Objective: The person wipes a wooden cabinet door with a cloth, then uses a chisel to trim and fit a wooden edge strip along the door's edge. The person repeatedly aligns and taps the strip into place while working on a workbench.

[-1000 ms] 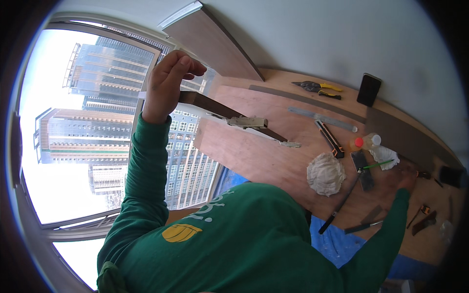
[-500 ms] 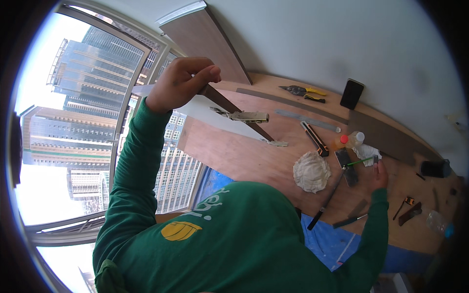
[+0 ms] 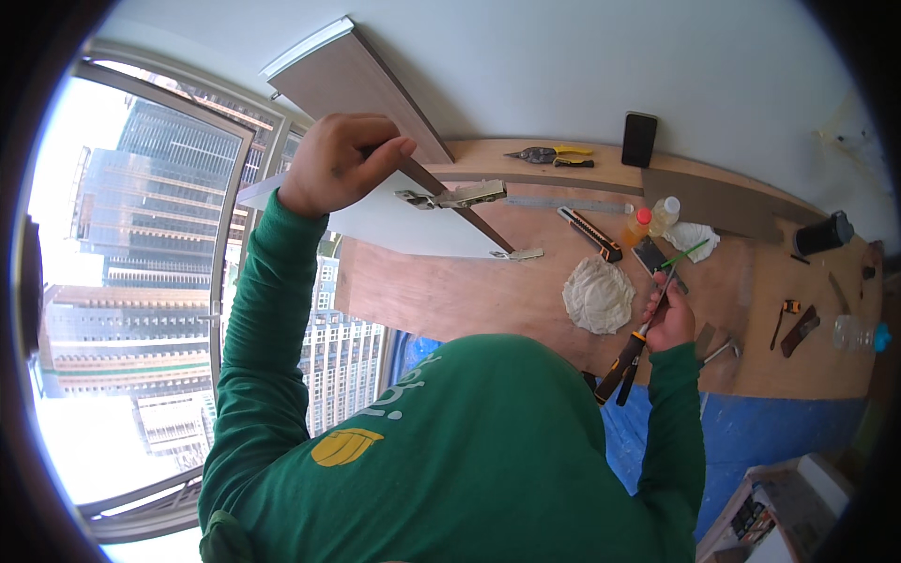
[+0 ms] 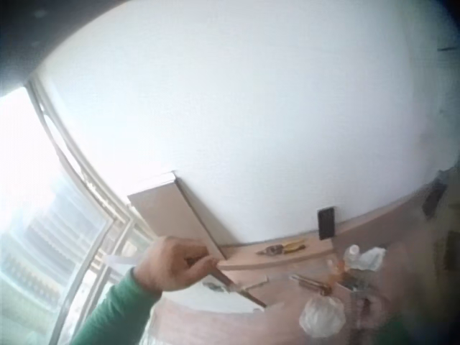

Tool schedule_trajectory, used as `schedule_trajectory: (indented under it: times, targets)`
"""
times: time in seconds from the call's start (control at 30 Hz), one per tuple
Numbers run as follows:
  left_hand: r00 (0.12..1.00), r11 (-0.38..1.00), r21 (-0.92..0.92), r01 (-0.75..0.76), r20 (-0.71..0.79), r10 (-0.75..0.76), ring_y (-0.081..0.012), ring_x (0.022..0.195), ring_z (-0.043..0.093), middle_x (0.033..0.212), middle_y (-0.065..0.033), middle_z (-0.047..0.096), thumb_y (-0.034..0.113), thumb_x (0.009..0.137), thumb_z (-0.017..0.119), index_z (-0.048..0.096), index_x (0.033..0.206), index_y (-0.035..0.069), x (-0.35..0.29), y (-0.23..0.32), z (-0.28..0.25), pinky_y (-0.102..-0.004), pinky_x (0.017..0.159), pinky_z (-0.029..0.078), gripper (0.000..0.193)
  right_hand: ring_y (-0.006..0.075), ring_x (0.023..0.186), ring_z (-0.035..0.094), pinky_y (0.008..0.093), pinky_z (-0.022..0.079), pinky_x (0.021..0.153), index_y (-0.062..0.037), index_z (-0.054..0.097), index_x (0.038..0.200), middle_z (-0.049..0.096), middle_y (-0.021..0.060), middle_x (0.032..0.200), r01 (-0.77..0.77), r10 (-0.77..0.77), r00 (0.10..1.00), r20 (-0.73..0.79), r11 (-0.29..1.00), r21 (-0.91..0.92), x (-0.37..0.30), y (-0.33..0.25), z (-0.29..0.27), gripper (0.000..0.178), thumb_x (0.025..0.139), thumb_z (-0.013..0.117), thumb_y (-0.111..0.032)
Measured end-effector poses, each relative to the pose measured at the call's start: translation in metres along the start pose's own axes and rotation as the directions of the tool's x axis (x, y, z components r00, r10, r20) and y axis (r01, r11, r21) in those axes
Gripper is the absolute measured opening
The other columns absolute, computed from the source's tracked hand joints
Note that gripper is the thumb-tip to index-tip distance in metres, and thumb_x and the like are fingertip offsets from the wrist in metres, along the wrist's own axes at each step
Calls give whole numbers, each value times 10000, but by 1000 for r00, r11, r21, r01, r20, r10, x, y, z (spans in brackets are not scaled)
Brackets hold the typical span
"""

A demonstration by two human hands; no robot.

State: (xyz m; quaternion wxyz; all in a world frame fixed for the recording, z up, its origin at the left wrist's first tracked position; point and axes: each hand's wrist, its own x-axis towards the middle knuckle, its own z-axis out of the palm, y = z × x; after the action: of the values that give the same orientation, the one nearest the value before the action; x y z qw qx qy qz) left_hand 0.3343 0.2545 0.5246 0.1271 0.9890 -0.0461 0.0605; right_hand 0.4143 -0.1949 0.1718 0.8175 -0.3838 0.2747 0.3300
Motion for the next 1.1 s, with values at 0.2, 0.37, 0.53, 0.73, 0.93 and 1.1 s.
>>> schedule_trajectory:
  times: [0.2, 0.37, 0.53, 0.73, 0.93, 1.1]
  targets:
    - [993, 982, 181, -53, -98, 71, -354, 535, 557, 597, -135, 553, 353, 917, 729, 624, 650, 45, -3, 4, 7, -455, 518, 443, 421, 138, 712, 567, 295, 468, 604, -73, 678, 1230, 578, -11, 816, 58, -58, 998, 16, 998, 24, -24, 36, 4, 342, 1083, 630, -378]
    - [988, 962, 270, 48, -153, -7, -314, 571, 605, 643, -95, 605, 382, 881, 792, 635, 705, 60, -10, 14, 17, -423, 535, 482, 399, 128, 681, 573, 275, 462, 577, -60, 648, 1295, 586, -3, 817, 97, -97, 995, 12, 981, -167, -64, 57, 21, 347, 1084, 639, -335]
    - [937, 955, 295, -31, -324, 130, -305, 765, 693, 864, -122, 701, 403, 861, 874, 707, 1022, 29, -21, 14, 32, -389, 680, 547, 440, 80, 646, 540, 237, 439, 551, -79, 607, 1421, 576, -11, 836, 194, -151, 979, 139, 899, -394, -77, 71, 32, 368, 1105, 595, -267]
    - [937, 974, 225, -41, -329, 116, -339, 889, 713, 966, -113, 725, 562, 827, 855, 700, 1115, 29, -35, -5, 29, -444, 830, 538, 625, 47, 740, 520, 217, 445, 608, -123, 431, 1633, 609, -2, 942, 600, -454, 798, 395, 663, -448, -121, 52, 141, 541, 1118, 560, -222]
    - [935, 978, 196, -72, -329, 135, -358, 927, 699, 988, -129, 716, 828, 827, 682, 701, 1122, 26, -38, -11, 28, -461, 854, 522, 855, 185, 974, 684, 315, 566, 820, -89, 481, 1599, 712, 129, 1234, 849, -494, 504, 709, 437, -299, -132, 70, 230, 535, 1076, 589, -67]
    - [940, 982, 179, -54, -324, 111, -346, 875, 688, 949, -112, 696, 875, 811, 644, 707, 1145, 48, -45, -3, 28, -457, 831, 510, 894, 272, 1047, 698, 364, 559, 920, -72, 497, 1587, 709, 173, 1265, 956, -569, 231, 789, 285, -75, -121, 91, 282, 565, 1040, 612, 3]
